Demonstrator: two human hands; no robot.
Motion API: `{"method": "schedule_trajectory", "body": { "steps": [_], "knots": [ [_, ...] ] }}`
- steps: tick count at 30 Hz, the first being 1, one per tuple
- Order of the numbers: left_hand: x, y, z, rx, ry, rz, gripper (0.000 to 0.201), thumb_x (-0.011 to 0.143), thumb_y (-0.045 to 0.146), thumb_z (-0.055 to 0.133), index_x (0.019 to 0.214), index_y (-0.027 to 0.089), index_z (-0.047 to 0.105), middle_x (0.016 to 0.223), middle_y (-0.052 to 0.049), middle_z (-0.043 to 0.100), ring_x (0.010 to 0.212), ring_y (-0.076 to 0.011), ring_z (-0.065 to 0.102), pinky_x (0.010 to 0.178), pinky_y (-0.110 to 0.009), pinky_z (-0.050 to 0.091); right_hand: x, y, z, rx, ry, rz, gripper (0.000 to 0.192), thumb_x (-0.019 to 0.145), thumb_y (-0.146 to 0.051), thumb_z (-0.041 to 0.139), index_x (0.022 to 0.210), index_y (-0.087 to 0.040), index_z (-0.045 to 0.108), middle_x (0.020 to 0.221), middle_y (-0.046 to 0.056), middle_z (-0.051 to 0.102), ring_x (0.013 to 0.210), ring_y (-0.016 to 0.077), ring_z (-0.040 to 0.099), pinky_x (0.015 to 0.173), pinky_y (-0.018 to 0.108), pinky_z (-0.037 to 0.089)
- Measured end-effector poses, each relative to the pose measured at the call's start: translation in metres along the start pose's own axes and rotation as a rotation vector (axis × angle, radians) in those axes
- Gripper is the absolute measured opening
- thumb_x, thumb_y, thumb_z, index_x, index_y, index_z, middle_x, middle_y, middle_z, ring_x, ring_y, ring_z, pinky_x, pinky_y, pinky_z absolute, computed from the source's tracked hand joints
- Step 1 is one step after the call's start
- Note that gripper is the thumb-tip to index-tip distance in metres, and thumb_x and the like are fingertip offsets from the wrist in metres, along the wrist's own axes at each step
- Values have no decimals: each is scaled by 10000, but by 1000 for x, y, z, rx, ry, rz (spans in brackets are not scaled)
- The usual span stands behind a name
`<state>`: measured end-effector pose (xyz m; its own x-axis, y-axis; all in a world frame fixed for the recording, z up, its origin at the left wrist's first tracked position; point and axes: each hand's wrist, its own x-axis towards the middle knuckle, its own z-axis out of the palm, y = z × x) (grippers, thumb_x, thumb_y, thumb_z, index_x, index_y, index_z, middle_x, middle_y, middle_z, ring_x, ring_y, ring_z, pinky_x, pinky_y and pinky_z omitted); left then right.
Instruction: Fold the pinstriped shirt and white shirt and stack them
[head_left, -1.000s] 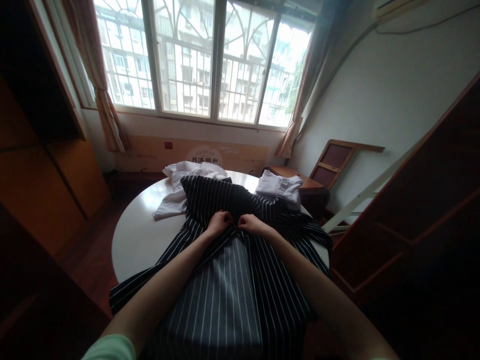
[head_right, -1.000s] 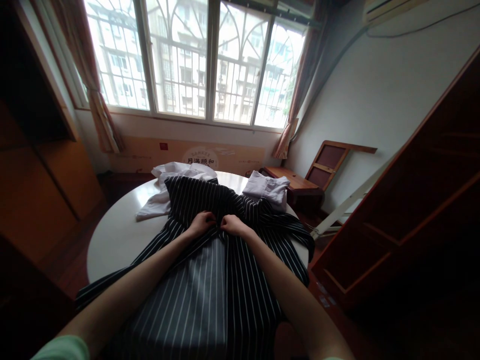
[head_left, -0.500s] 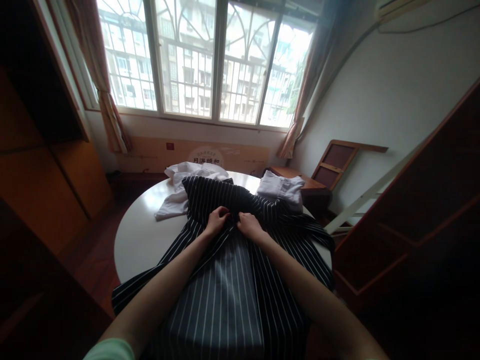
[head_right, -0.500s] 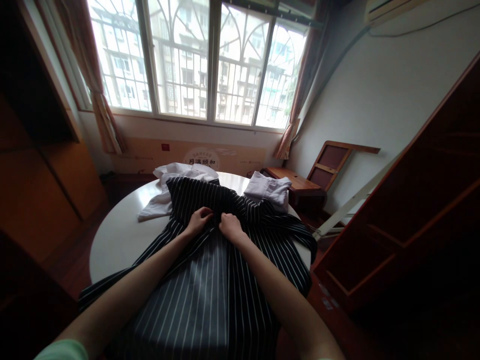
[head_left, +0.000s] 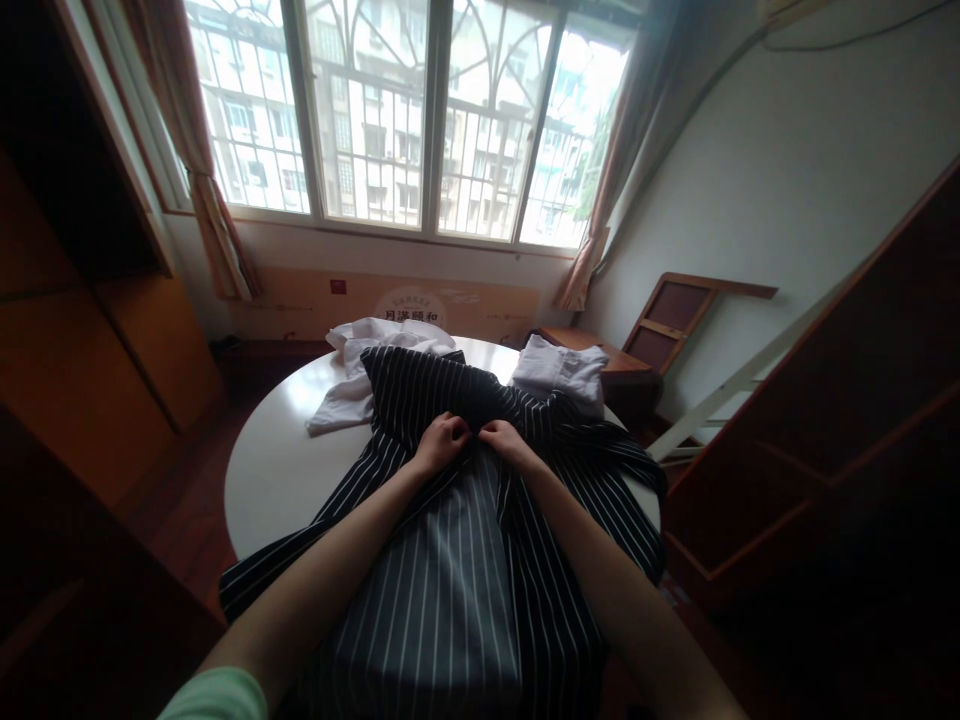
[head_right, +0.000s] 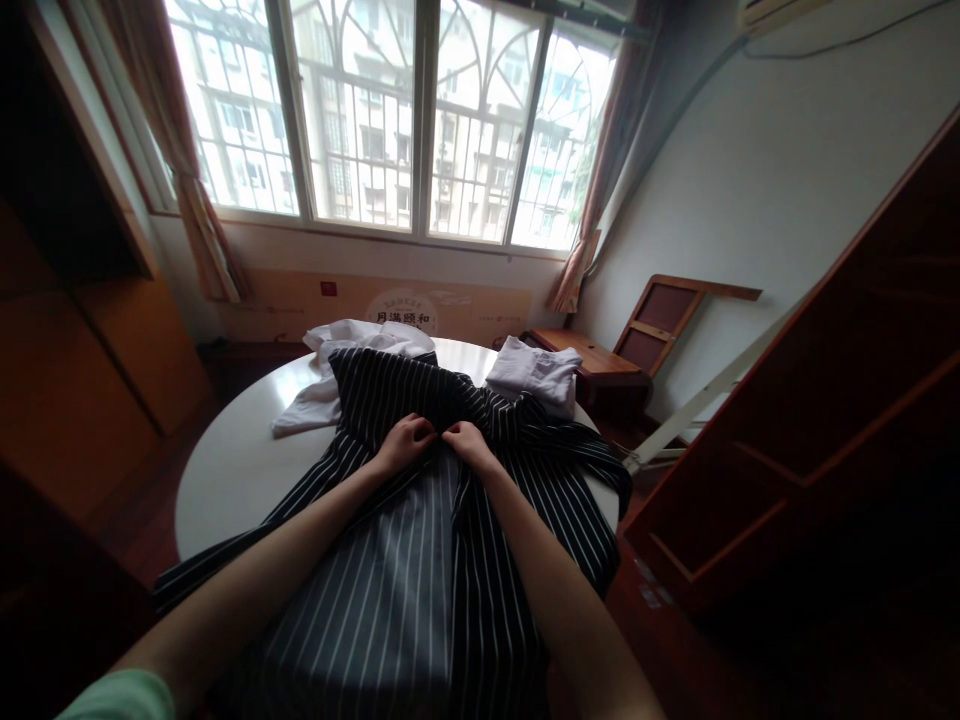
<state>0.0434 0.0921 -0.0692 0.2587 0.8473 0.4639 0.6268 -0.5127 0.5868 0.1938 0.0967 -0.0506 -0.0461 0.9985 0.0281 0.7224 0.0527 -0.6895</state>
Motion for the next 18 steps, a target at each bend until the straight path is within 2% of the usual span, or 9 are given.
{"method": "schedule_trajectory", "body": {
  "steps": [5, 10, 14, 18],
  "knots": [
    [-1, -1, 3, 25, -20, 29, 95, 747, 166, 523, 770, 163, 615, 778, -25, 569, 758, -144, 545, 708, -256, 427, -3, 2, 1, 7, -3, -41, 225, 672, -226, 623, 828, -66, 650, 796, 84, 660, 742, 159, 592, 626, 209, 423],
    [0, 0, 4, -6, 31, 33, 89, 755, 154, 522, 754, 158, 610, 759, -22, 582, 744, -137, 547, 707, -250, 422, 0, 6, 1, 64, 22, -36, 183, 709, -205, 579, 842, -98, 645, 856, 74, 660, 811, 169, 594, 689, 230, 435],
    [1, 4, 3, -59, 33, -2, 66, 740, 157, 547, 739, 153, 613, 750, -19, 600, 733, -134, 554, 708, -251, 427, 2, 10, 1, 148, 37, -30, 185, 700, -155, 549, 853, -111, 643, 878, 65, 663, 841, 167, 596, 735, 238, 440],
    [1, 7, 2, -118, 25, -48, 73, 728, 124, 545, 729, 148, 614, 746, -14, 618, 733, -127, 563, 705, -241, 433, 3, 13, 0, 139, 72, -61, 232, 676, -110, 515, 871, -140, 637, 902, 41, 660, 851, 147, 594, 757, 227, 440]
  ]
}}
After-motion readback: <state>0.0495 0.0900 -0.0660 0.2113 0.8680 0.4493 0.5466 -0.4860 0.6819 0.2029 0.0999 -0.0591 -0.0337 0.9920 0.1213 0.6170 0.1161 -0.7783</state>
